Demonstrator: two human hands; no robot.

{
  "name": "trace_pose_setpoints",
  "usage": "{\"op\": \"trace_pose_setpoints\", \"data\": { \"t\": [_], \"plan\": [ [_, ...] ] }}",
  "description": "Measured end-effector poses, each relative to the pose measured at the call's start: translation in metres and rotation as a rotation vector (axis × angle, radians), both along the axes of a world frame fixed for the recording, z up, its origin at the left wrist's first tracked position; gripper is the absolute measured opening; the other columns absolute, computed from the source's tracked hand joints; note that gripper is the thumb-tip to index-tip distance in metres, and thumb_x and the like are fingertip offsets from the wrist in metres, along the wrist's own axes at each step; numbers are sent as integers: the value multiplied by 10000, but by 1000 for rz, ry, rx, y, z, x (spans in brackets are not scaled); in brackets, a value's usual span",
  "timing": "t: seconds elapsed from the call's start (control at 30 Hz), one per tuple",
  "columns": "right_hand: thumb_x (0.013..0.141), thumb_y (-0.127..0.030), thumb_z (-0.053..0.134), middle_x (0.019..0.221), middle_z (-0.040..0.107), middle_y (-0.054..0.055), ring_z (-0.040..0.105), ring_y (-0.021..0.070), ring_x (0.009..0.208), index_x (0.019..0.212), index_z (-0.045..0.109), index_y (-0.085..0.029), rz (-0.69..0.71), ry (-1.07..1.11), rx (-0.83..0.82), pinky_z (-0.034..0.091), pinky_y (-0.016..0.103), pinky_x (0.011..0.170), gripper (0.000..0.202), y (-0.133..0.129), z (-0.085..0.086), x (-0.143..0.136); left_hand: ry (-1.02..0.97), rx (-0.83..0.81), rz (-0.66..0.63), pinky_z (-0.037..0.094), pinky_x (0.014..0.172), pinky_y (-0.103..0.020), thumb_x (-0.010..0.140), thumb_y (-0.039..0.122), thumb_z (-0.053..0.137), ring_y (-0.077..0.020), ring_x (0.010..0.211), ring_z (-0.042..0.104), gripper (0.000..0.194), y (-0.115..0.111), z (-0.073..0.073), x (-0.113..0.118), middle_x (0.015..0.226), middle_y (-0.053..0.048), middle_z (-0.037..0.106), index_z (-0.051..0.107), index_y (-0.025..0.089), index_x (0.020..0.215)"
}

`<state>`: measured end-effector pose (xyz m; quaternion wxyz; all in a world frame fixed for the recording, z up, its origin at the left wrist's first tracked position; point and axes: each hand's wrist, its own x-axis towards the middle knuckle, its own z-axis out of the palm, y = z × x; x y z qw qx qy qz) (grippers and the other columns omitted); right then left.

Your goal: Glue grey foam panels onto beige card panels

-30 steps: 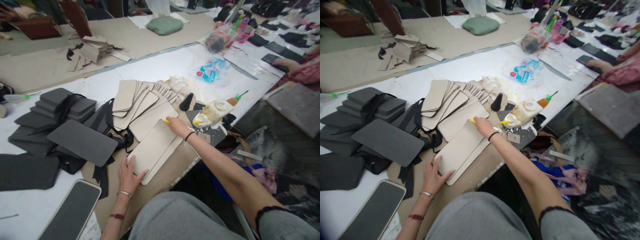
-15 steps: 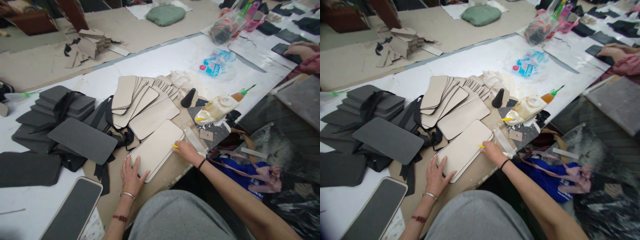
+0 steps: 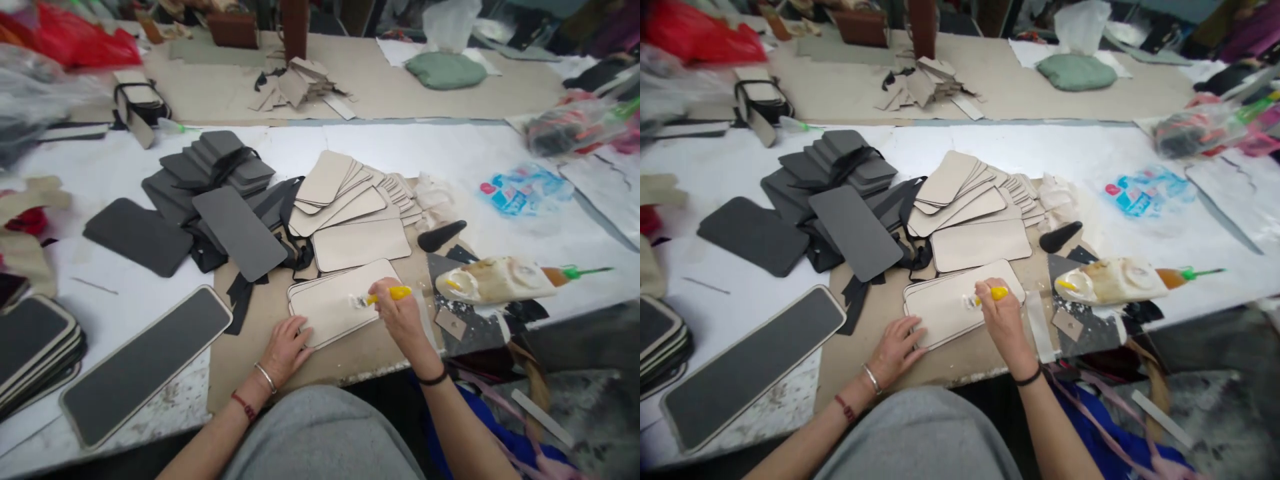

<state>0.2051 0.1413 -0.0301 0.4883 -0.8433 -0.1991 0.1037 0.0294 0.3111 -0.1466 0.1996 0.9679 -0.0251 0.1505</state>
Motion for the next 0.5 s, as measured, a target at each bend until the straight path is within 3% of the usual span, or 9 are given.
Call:
{"op": "trace_pose_setpoints", "data": {
  "t": [0.17,0.27,0.37,0.5],
  "plan": [
    [748,-470,577,671,537,-17,537,127,561,756,534,-197,56,386,182,476,259,525,277,51,-36,-32,-28,-29,7,455,880,-419,806,339,551,-237,1074,513,275,1,-7,-5,1111,-118,595,592,190,1033],
    [705,-435,620,703,551,-13,549,132,577,763,545,-199,82,458,186,490,260,522,254,61,-51,-42,-43,-33,19,453,874,-417,807,339,552,-235,1064,520,273,1,-9,-6,1101,-110,607,596,194,1034],
    [714,-432,604,716,561,-3,554,132,559,763,549,-196,-5,357,128,485,265,522,248,47,-60,-27,-76,-43,24,445,873,-410,813,324,542,-230,1057,522,258,1,-10,-6,1092,-104,615,602,197,1029],
    [710,-459,588,720,574,16,568,144,546,756,555,-185,-164,128,3,476,281,538,280,4,-64,22,-128,-40,24,429,879,-396,819,289,535,-223,1069,516,249,1,-11,-6,1085,-106,621,601,190,1039]
  ]
}}
